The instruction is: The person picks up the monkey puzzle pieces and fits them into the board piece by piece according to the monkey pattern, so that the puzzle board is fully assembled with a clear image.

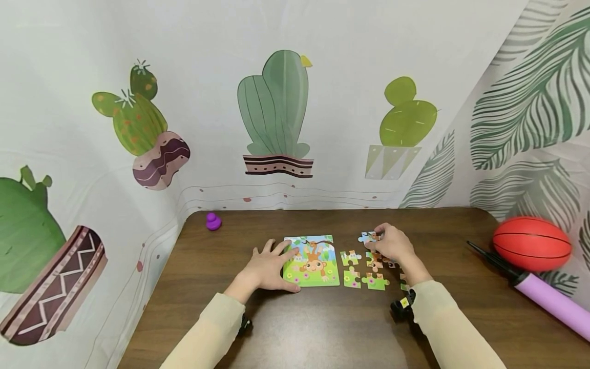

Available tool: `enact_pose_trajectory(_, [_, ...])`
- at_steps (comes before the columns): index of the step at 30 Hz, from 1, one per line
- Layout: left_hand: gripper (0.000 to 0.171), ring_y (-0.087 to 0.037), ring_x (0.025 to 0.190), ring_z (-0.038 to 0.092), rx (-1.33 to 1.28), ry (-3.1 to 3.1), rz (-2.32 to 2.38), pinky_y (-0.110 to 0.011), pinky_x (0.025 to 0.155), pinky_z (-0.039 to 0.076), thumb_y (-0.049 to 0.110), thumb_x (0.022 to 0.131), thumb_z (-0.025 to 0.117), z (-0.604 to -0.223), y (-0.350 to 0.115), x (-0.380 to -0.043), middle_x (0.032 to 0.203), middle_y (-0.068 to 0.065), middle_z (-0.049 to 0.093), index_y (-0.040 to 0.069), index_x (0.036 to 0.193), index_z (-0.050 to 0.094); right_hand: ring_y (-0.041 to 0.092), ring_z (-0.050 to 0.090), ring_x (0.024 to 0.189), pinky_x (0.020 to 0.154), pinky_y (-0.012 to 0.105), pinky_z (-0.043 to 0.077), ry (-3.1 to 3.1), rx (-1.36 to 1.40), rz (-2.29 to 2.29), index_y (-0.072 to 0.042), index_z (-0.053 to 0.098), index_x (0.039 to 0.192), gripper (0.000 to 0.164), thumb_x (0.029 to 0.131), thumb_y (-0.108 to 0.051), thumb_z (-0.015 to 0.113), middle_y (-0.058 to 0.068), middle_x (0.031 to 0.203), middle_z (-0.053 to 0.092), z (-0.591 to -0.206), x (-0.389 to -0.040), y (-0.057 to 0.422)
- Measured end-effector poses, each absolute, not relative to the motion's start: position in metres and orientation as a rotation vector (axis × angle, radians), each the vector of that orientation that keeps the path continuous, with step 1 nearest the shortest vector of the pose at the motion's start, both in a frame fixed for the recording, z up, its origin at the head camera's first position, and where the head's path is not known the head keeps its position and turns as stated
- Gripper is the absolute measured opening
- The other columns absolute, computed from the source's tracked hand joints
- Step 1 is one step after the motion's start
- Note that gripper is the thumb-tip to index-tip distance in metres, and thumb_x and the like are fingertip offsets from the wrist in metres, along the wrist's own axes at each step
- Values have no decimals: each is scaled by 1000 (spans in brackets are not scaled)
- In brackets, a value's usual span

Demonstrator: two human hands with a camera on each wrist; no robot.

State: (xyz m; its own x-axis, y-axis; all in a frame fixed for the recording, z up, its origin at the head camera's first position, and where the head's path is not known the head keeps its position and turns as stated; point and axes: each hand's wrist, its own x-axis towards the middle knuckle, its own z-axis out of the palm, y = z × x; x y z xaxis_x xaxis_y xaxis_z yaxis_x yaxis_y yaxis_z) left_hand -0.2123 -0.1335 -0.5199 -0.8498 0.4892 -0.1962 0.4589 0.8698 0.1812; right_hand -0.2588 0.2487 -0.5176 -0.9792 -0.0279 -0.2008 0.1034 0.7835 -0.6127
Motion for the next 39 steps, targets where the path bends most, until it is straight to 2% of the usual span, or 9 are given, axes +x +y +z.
enact_pose_trajectory(4, [110, -44, 152, 21, 715, 2814, 190, -82, 104, 27, 85, 74, 68, -520, -133, -212, 170, -2, 23, 31, 164, 35, 28, 59, 79, 65, 42, 46, 2845, 41, -950, -1, 57, 133, 60, 92, -39, 78, 17, 112, 60, -523, -257, 248])
enact_pose_trajectory(8, [111, -44, 151, 22, 699, 2822, 182, -81, 104, 27, 87, 73, 67, -521, -132, -212, 170, -3, 23, 32, 164, 35, 30, 58, 89, 69, 43, 46, 2881, 35, -934, -3, 58, 133, 60, 91, -42, 79, 17, 119, 58, -527, -256, 249])
enact_pose_trajectory(14, [112, -43, 152, 22, 685, 2822, 171, -81, 105, 27, 89, 73, 64, -521, -131, -213, 170, -3, 23, 32, 164, 34, 27, 57, 84, 64, 40, 44, 2891, 20, -957, -6, 58, 131, 58, 91, -42, 79, 14, 118, 60, -529, -256, 250])
enact_pose_trajectory(23, [111, -44, 151, 23, 691, 2833, 168, -81, 104, 28, 88, 73, 65, -519, -130, -213, 170, -3, 24, 32, 164, 35, 22, 53, 69, 59, 37, 40, 2895, -19, -1008, -9, 60, 124, 44, 95, -37, 76, 7, 107, 60, -534, -257, 253])
enact_pose_trajectory(39, [112, -43, 151, 24, 676, 2828, 144, -79, 105, 29, 88, 72, 66, -517, -129, -214, 170, -3, 23, 32, 164, 34, 21, 58, 70, 61, 37, 46, 2871, -96, -1148, -7, 58, 119, 35, 96, -28, 75, 10, 103, 64, -533, -254, 255])
